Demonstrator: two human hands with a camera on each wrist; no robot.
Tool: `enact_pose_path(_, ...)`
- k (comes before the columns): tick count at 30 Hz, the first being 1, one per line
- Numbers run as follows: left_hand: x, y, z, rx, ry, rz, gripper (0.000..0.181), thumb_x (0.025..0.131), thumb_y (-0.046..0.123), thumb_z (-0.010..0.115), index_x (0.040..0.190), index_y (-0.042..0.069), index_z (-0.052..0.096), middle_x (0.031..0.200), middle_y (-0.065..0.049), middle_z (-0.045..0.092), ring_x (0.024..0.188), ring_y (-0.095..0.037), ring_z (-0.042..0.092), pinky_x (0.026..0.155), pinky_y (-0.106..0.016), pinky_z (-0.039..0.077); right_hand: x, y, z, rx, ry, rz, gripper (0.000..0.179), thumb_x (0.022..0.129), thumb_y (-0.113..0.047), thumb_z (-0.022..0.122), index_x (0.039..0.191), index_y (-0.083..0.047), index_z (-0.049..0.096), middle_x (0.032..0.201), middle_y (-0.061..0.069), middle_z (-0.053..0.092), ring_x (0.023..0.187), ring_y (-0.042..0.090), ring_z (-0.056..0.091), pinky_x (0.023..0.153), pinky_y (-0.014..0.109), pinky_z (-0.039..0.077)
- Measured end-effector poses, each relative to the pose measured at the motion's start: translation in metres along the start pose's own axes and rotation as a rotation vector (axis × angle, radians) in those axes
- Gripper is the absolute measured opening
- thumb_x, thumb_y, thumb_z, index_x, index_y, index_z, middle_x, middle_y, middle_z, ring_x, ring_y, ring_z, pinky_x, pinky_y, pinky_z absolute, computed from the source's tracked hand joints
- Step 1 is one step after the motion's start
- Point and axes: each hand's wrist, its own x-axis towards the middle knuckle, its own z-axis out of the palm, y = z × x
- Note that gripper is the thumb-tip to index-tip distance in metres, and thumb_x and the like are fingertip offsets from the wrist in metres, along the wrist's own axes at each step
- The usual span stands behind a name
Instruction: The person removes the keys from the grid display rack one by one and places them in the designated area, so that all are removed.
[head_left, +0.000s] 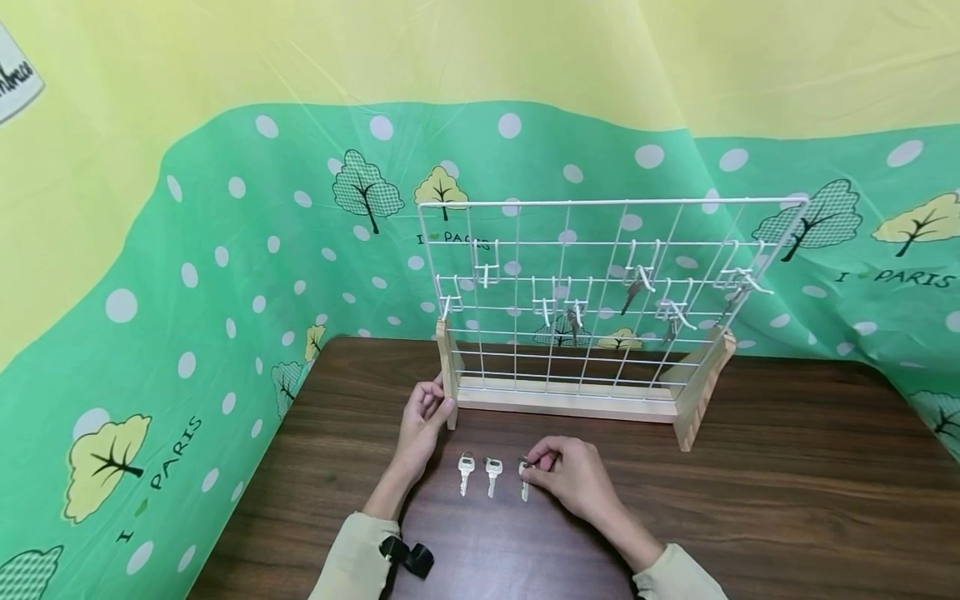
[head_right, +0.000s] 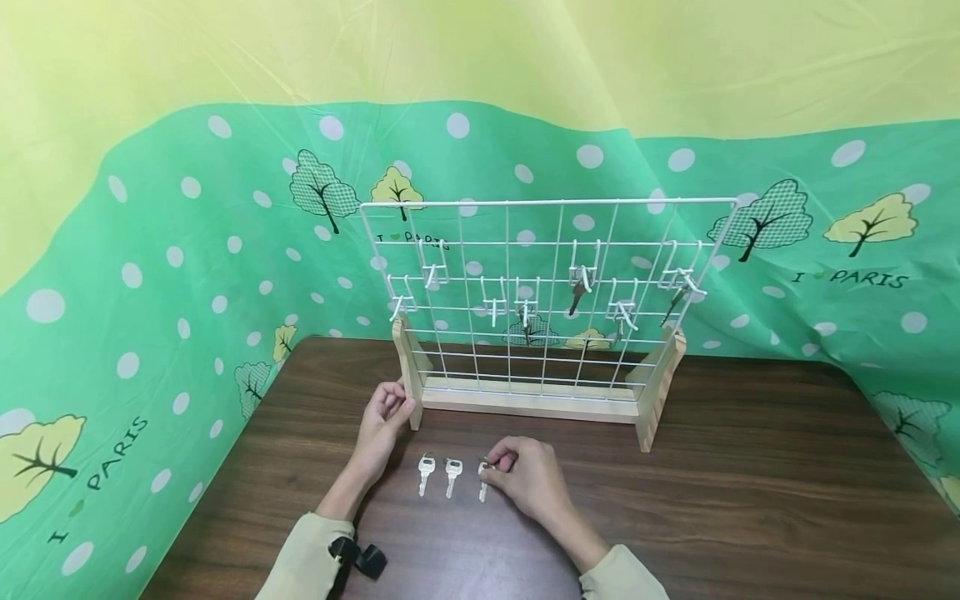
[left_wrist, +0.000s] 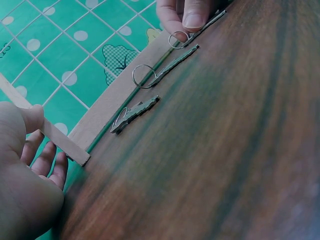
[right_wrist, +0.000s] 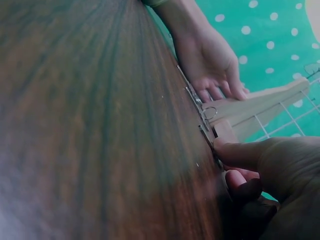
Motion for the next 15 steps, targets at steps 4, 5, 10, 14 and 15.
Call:
enact_pose_path(4, 0.0005, -0.0004, -0.0001, 0.0, 0.0, 0.002, 0.026, 0.107, -0.01, 0.061, 0.119, -0.019, 0.04, 0.171, -0.032, 0.04, 0.157, -0.048, 0.041, 0.111, -0.02, 0.05, -0.0006, 0.0007, 0.0015, -0.003, 0.007, -0.022, 0.021, 0.081, -0.012, 0.1, 0.087, -0.017, 0.08, 0.072, -0.009, 0.063, 0.054, 0.001, 0.048, 0.053, 0.021, 0.039)
enact_pose_path(5, 0.0005, -0.0005, -0.0001, -0.002, 0.001, 0.002, 0.025, 0.107, -0.01, 0.061, 0.119, -0.019, 0.04, 0.171, -0.032, 0.04, 0.157, -0.048, 0.041, 0.111, -0.02, 0.05, -0.0009, 0.0008, 0.0018, -0.002, 0.009, -0.028, 0.021, 0.081, -0.012, 0.099, 0.087, -0.017, 0.08, 0.072, -0.009, 0.063, 0.054, 0.001, 0.048, 0.053, 0.021, 0.039)
enact_pose_path(10, 0.0002, -0.0004, 0.0004, -0.009, 0.0, 0.0, 0.025, 0.106, -0.011, 0.06, 0.119, -0.019, 0.04, 0.171, -0.032, 0.04, 0.158, -0.048, 0.04, 0.111, -0.02, 0.05, -0.0016, 0.0012, 0.0026, 0.021, 0.026, -0.053, 0.02, 0.082, -0.01, 0.098, 0.089, -0.017, 0.081, 0.072, -0.011, 0.063, 0.054, 0.002, 0.048, 0.052, 0.02, 0.039)
enact_pose_path(14, 0.0003, 0.0006, 0.001, -0.008, -0.003, 0.003, 0.025, 0.107, -0.011, 0.06, 0.119, -0.019, 0.04, 0.171, -0.032, 0.039, 0.158, -0.048, 0.04, 0.112, -0.02, 0.05, 0.0003, 0.0012, 0.0022, 0.041, 0.037, -0.044, 0.019, 0.084, -0.01, 0.097, 0.089, -0.018, 0.08, 0.072, -0.01, 0.061, 0.055, 0.002, 0.047, 0.053, 0.019, 0.037)
enact_pose_path(15, 0.0005, 0.0007, 0.001, -0.008, -0.003, 0.003, 0.025, 0.107, -0.011, 0.06, 0.119, -0.019, 0.04, 0.171, -0.032, 0.039, 0.158, -0.048, 0.039, 0.113, -0.021, 0.049, 0.0008, 0.0008, 0.0018, 0.045, 0.039, -0.041, 0.019, 0.084, -0.01, 0.097, 0.089, -0.017, 0.08, 0.072, -0.01, 0.061, 0.055, 0.003, 0.047, 0.053, 0.02, 0.037)
